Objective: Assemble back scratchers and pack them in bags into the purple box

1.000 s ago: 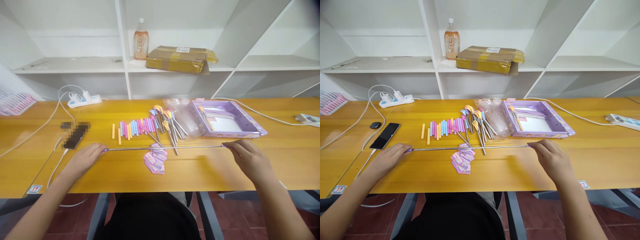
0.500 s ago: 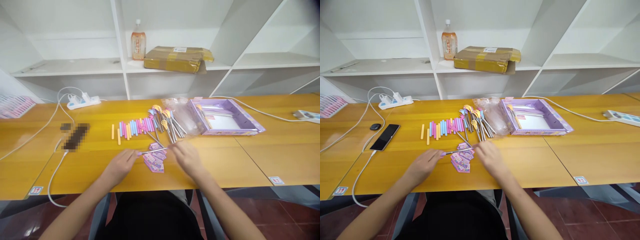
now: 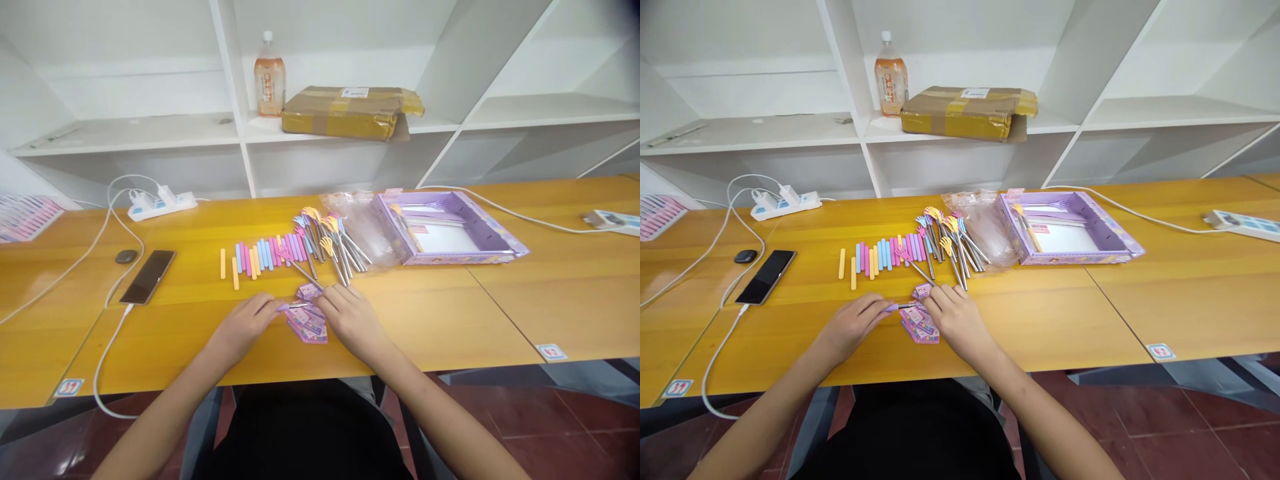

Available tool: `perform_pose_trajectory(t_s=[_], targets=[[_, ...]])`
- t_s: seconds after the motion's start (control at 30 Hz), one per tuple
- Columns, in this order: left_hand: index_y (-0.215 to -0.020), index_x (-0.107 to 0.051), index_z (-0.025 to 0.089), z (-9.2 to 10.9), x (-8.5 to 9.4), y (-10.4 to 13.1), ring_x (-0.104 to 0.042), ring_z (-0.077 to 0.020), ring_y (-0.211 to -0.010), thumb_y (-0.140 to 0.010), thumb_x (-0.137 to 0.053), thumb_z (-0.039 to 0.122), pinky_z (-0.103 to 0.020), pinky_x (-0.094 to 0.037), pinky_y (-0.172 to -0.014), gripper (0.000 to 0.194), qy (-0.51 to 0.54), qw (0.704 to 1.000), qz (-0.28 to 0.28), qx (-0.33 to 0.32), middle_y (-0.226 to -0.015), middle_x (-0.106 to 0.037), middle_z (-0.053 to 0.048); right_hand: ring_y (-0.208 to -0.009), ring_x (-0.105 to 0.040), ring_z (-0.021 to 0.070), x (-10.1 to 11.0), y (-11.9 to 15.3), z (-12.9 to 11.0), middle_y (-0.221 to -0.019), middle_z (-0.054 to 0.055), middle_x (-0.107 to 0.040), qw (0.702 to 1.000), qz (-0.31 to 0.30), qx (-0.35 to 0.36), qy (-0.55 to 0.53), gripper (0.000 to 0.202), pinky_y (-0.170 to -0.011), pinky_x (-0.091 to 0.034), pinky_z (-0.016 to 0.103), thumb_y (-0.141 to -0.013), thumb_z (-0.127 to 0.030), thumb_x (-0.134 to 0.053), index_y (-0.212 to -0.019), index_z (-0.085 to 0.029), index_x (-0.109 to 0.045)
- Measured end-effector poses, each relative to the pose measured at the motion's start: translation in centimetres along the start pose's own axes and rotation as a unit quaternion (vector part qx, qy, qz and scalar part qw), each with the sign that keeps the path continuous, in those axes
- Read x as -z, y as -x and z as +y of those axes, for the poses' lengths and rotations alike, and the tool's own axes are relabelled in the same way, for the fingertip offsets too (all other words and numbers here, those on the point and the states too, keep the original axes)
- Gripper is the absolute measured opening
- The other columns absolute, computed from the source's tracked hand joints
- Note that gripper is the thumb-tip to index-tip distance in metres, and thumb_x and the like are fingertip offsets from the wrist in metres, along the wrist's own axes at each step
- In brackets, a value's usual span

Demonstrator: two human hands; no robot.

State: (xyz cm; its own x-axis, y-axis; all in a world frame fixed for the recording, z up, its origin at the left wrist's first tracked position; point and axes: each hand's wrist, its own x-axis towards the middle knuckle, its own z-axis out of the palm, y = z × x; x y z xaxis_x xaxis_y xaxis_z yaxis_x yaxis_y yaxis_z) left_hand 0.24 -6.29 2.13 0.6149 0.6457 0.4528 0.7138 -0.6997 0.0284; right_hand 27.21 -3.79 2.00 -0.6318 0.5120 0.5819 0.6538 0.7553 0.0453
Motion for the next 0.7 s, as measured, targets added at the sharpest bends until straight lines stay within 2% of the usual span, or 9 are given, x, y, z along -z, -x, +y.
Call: perform_pose_trajectory(t_s=[0.07, 0.13, 0.2, 0.27, 0.37, 0.47, 0.7], targets=[[-0.130, -0.064, 0.016, -1.0, 0.3, 0.6, -0.071, -0.0206, -0.093, -0.113, -0.050, 0.024, -0.034, -0.058, -0.080, 0.022, 0.003, 1.000, -0.013, 0.007, -0.108, -0.071, -0.008, -0.081, -0.049, 0.0222, 0.3, 0.6, 1.1, -0.088, 0.007, -0.063, 1.000, -0.005, -0.002, 0.017, 0.021, -0.074, -0.032, 0.037, -0.112, -0.015, -0.050, -0.100, -0.016, -0.068], [-0.130, -0.065, 0.019, -3.3, 1.7, 2.3, -0.071, -0.0205, -0.094, -0.113, -0.050, 0.021, -0.033, -0.057, -0.081, 0.023, -0.009, 1.000, -0.021, 0.018, -0.108, -0.071, -0.007, -0.084, -0.052, 0.0224, 1.2, 2.6, 4.0, -0.090, 0.007, -0.065, 0.999, -0.006, -0.015, 0.039, 0.023, -0.077, -0.034, 0.037, -0.110, -0.009, -0.049, -0.099, -0.017, -0.067], [-0.127, -0.067, 0.020, -6.6, 3.8, 4.8, -0.072, -0.0221, -0.100, -0.111, -0.054, 0.022, -0.035, -0.056, -0.088, 0.020, -0.036, 0.998, -0.011, 0.049, -0.110, -0.073, -0.008, -0.090, -0.057, 0.0221, 2.8, 6.0, 8.2, -0.098, 0.008, -0.070, 0.996, 0.017, -0.046, 0.077, 0.026, -0.081, -0.037, 0.037, -0.106, -0.002, -0.047, -0.107, -0.018, -0.068], [-0.117, -0.069, 0.021, -9.8, 6.0, 7.6, -0.072, -0.0222, -0.096, -0.111, -0.058, 0.028, -0.036, -0.056, -0.088, 0.015, -0.061, 0.995, 0.011, 0.078, -0.106, -0.074, -0.007, -0.086, -0.058, 0.0218, 4.6, 10.1, 12.8, -0.092, 0.006, -0.070, 0.984, 0.052, -0.075, 0.150, 0.023, -0.080, -0.037, 0.036, -0.105, -0.004, -0.054, -0.110, -0.020, -0.070], [-0.114, -0.072, 0.023, -12.3, 7.9, 10.3, -0.073, -0.0217, -0.094, -0.110, -0.059, 0.032, -0.037, -0.056, -0.091, 0.016, -0.061, 0.993, -0.002, 0.100, -0.105, -0.075, -0.005, -0.082, -0.058, 0.0203, 6.3, 14.8, 17.3, -0.084, 0.004, -0.068, 0.973, 0.048, -0.080, 0.213, 0.014, -0.078, -0.038, 0.035, -0.105, -0.011, -0.062, -0.106, -0.023, -0.071], [-0.116, -0.073, 0.023, -12.1, 7.8, 10.8, -0.074, -0.0232, -0.096, -0.111, -0.056, 0.035, -0.038, -0.057, -0.092, 0.022, -0.065, 0.991, -0.013, 0.114, -0.106, -0.077, -0.006, -0.082, -0.062, 0.0187, 6.5, 16.5, 18.1, -0.087, 0.003, -0.071, 0.974, 0.042, -0.092, 0.203, 0.008, -0.080, -0.040, 0.033, -0.105, -0.015, -0.066, -0.103, -0.022, -0.070], [-0.131, -0.070, 0.025, -10.9, 7.7, 10.8, -0.072, -0.0233, -0.108, -0.113, -0.045, 0.034, -0.036, -0.056, -0.100, 0.032, -0.084, 0.991, -0.032, 0.104, -0.119, -0.075, -0.007, -0.089, -0.068, 0.0209, 6.2, 16.8, 17.2, -0.095, 0.005, -0.076, 0.973, 0.041, -0.144, 0.174, 0.008, -0.082, -0.046, 0.034, -0.105, -0.023, -0.066, -0.105, -0.021, -0.074]])
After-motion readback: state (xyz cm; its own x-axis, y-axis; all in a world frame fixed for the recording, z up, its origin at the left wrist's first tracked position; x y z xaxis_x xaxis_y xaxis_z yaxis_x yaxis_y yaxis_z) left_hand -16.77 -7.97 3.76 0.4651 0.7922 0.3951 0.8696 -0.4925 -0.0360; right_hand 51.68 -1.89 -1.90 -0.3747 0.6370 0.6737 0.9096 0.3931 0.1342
